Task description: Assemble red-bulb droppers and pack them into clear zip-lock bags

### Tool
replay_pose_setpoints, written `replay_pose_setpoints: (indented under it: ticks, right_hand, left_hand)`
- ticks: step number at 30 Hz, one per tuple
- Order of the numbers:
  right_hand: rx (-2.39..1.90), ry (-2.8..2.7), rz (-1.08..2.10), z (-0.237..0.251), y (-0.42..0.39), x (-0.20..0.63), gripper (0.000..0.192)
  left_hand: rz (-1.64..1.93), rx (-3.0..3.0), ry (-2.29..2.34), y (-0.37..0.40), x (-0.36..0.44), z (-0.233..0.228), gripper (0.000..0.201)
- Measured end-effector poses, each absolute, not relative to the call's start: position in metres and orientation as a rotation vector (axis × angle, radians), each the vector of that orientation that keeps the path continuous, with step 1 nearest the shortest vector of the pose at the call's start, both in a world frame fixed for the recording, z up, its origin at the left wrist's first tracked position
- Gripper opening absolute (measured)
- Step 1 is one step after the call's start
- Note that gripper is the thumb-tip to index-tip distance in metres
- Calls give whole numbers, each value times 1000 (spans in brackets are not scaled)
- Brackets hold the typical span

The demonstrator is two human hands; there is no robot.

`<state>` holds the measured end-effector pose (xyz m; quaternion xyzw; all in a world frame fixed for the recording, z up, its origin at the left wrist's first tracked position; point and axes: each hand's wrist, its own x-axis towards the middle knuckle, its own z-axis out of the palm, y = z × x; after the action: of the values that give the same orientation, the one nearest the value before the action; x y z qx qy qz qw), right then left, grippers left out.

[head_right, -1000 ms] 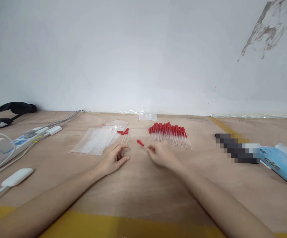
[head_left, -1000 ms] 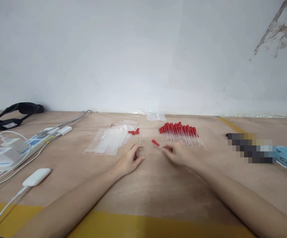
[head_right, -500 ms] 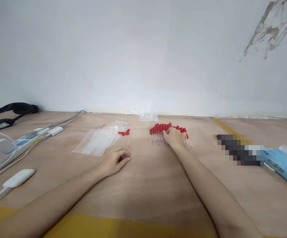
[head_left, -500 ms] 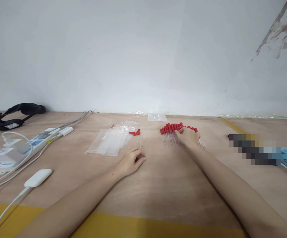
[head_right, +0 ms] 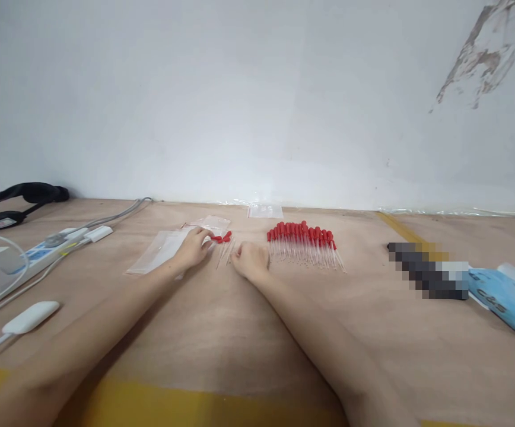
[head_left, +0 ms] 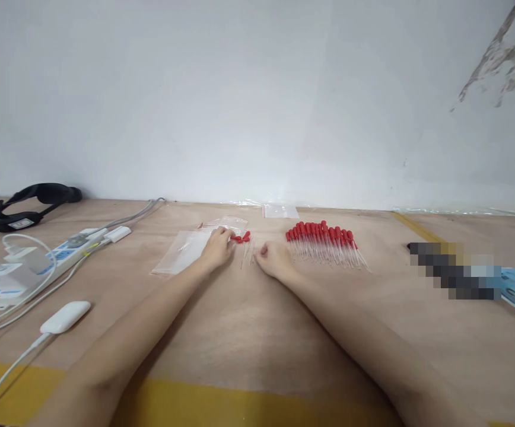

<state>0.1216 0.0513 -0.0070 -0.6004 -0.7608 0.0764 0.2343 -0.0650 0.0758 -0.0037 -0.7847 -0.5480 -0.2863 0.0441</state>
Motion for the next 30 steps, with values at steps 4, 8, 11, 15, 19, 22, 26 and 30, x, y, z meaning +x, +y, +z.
replay_pose_setpoints:
  ticks: [4,8,11,15,19,22,26,30]
  right_hand:
    - [-1741,-2009,285,-3,55,99,26]
    - [-1846,-1970,306,3,55,93,30]
    - [-1882,-1972,287,4,55,97,30]
    - [-1840,-2031,224,-1,47,116,30]
    - [-1640,-2130,163,-11,28,154,24]
    - [-1249,-2138,143,-19,11,185,21]
    - [-1082,-2096,123,-22,-11,211,12]
    - [-1062,-2113,121,-23,-20,212,13]
  left_hand:
    - [-785,-2506,-1621,105,-68,-4,35]
    - [-755,-2579,-1584,113,-66,-4,34]
    - [-860,-2505,-1608,109,-67,-2,30]
    - [-1112,-2374,-1657,88,-65,0,32]
    - [-1596,-2501,-1767,50,-54,-9,13]
    - [-1737,-2734,-1817,19,-41,-19,16]
    - [-1731,-2905,-1840,-7,-23,-25,24]
    - [-1762,-2946,-1792,-14,-14,-25,26]
